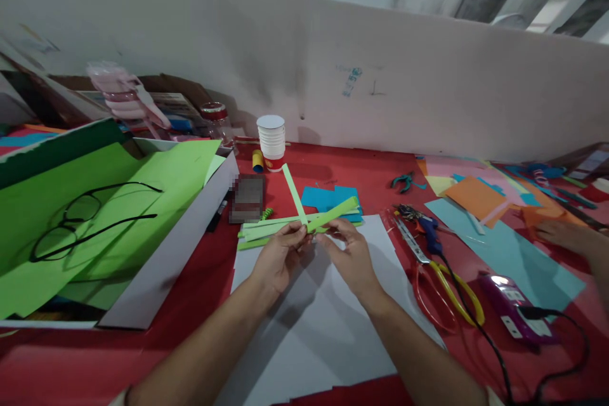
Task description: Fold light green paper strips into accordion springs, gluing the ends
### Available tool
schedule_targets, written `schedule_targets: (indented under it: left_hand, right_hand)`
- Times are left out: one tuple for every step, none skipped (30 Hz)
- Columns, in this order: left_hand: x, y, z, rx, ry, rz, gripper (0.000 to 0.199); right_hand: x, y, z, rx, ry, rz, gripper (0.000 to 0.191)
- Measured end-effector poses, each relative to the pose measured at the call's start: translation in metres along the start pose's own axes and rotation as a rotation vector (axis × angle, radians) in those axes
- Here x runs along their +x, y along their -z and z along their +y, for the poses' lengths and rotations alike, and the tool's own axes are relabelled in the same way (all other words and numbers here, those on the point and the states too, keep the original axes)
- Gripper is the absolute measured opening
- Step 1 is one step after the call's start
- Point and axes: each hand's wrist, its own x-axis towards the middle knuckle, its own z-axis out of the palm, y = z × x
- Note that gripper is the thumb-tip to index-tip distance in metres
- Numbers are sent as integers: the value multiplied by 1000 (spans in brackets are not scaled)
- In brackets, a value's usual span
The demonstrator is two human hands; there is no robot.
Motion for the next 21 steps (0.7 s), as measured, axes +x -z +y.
schedule_targets:
  left_hand:
    - [0,0,-1,12,-21,-17,11]
    - [0,0,-2,29,-43,-38,12]
    - [-1,0,-3,49,-64,-58,13]
    - [-1,0,-4,69,-76,-71,14]
    - [-2,-1,-5,90,-79,-77,14]
    - [-2,-1,-5,108,-75,-75,15]
    - [-3,-2,-5,122,-70,-62,15]
    - [-4,-3,-5,133,-69,-50,15]
    - [-5,-4,-5,142,-72,-45,16]
    - [-5,-4,-5,151,-80,-47,16]
    - [-6,-5,-5,160,-88,-52,16]
    - [-6,-5,-5,169,-94,-59,16]
    - [-7,-5,-5,177,-98,-65,16]
    - [-7,-6,-5,183,-100,-69,17]
    - [-7,-6,-6,185,-101,-69,18]
    - [-8,-6,-6,186,-105,-70,20]
    - [-8,-7,-6,188,-111,-72,21]
    - [-9,-7,-6,191,-121,-76,22]
    - [-10,-8,-6,198,-133,-81,22]
    - [-10,-8,-6,207,-146,-88,21]
    - [-11,-8,-6,215,-156,-97,21]
  right_hand:
    - [-1,-1,1,5,6,-17,16]
    - [-1,-2,2,14,-3,-30,16]
    - [-2,-4,3,27,-23,-37,16]
    - [-2,-5,5,49,-45,-34,16]
    - [-2,-6,6,82,-64,-26,18]
    - [-2,-7,8,124,-83,-17,19]
    - [-2,-7,10,170,-107,-12,20]
    - [-1,-8,11,212,-133,-13,20]
    - [-1,-8,12,248,-162,-13,20]
    - [0,-8,12,276,-190,-9,21]
    - [0,-8,11,297,-214,-4,21]
    - [1,-8,11,314,-234,2,21]
    - [1,-7,9,329,-250,8,21]
    - [2,-7,8,340,-264,15,21]
    - [2,-7,7,351,-275,21,21]
    - [2,-7,5,364,-285,25,21]
    - [3,-7,4,383,-296,27,20]
    - [3,-6,4,409,-311,25,19]
    - [3,-6,3,444,-331,22,19]
    - [4,-6,3,485,-354,15,18]
    - [4,-6,3,526,-382,6,18]
